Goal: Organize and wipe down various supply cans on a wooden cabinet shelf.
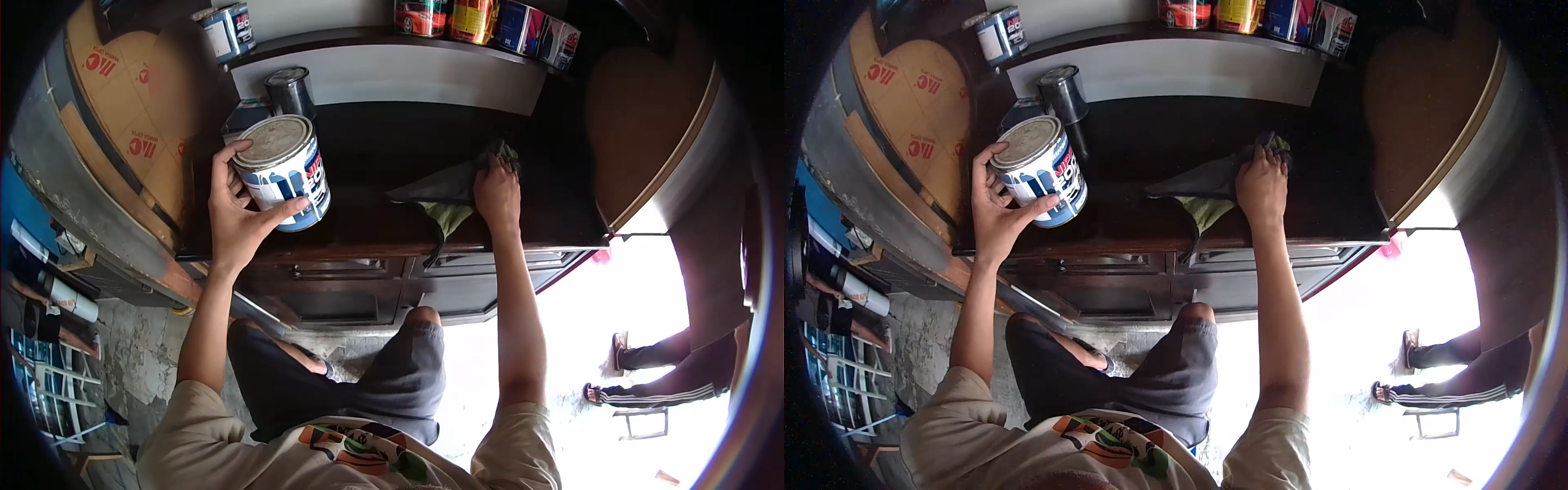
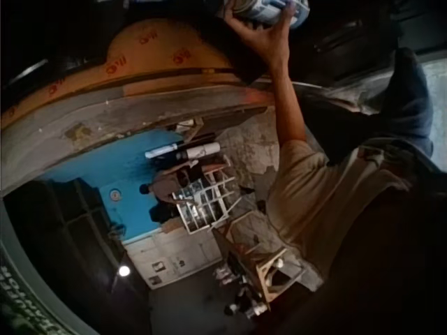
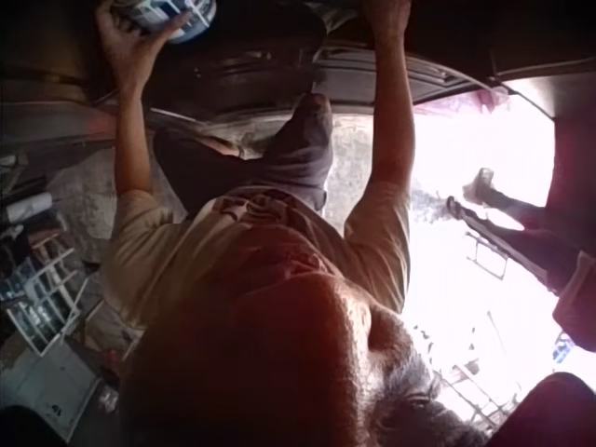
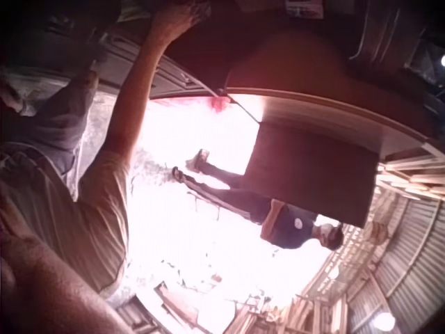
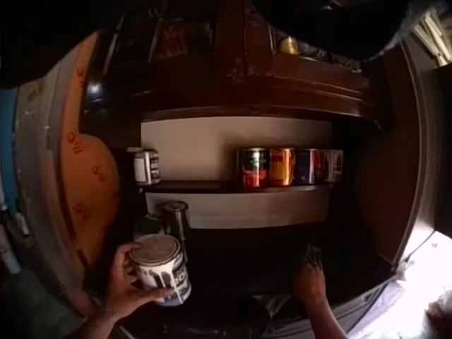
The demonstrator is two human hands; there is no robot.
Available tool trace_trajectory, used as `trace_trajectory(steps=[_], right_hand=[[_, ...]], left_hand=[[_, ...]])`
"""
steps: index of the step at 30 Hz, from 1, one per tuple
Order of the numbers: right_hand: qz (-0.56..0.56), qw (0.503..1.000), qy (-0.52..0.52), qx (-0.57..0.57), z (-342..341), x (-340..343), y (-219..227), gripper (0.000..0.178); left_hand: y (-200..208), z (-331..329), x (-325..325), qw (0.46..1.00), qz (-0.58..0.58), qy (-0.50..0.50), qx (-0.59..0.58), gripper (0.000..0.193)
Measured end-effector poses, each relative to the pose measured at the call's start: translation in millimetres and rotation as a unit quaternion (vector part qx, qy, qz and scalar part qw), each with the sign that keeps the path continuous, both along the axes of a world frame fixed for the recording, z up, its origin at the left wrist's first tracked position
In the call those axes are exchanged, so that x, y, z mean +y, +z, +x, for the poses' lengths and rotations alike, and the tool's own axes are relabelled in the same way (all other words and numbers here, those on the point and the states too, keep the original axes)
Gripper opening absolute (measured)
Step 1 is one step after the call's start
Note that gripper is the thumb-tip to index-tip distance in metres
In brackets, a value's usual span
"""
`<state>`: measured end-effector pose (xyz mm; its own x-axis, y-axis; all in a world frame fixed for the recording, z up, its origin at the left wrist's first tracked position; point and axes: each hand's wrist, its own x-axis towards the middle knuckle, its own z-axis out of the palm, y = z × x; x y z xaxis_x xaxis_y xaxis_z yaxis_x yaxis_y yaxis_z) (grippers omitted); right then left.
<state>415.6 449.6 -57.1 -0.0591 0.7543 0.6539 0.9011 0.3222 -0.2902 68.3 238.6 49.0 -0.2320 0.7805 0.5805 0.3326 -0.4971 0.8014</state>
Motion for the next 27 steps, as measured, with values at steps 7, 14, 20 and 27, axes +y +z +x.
trace_trajectory(steps=[7,14,20,27], right_hand=[[-0.039,0.999,-0.008,-0.001,-2.3,-3.5,5.9,0.031],[-0.045,0.999,-0.002,0.022,-2.8,-4.3,11.3,0.029],[-0.101,0.994,-0.029,0.031,-6.8,-8.7,21.7,0.026],[-0.153,0.936,0.063,0.312,-67.9,-75.5,55.1,0.026]], left_hand=[[-35.0,-9.5,9.9,1.000,0.023,0.021,0.002,0.091],[-48.7,-15.9,19.1,0.999,0.042,0.012,0.033,0.091],[-44.5,-19.9,17.5,0.999,0.034,-0.001,0.032,0.097],[-3.3,-30.9,5.5,0.958,0.035,0.124,0.258,0.077]])
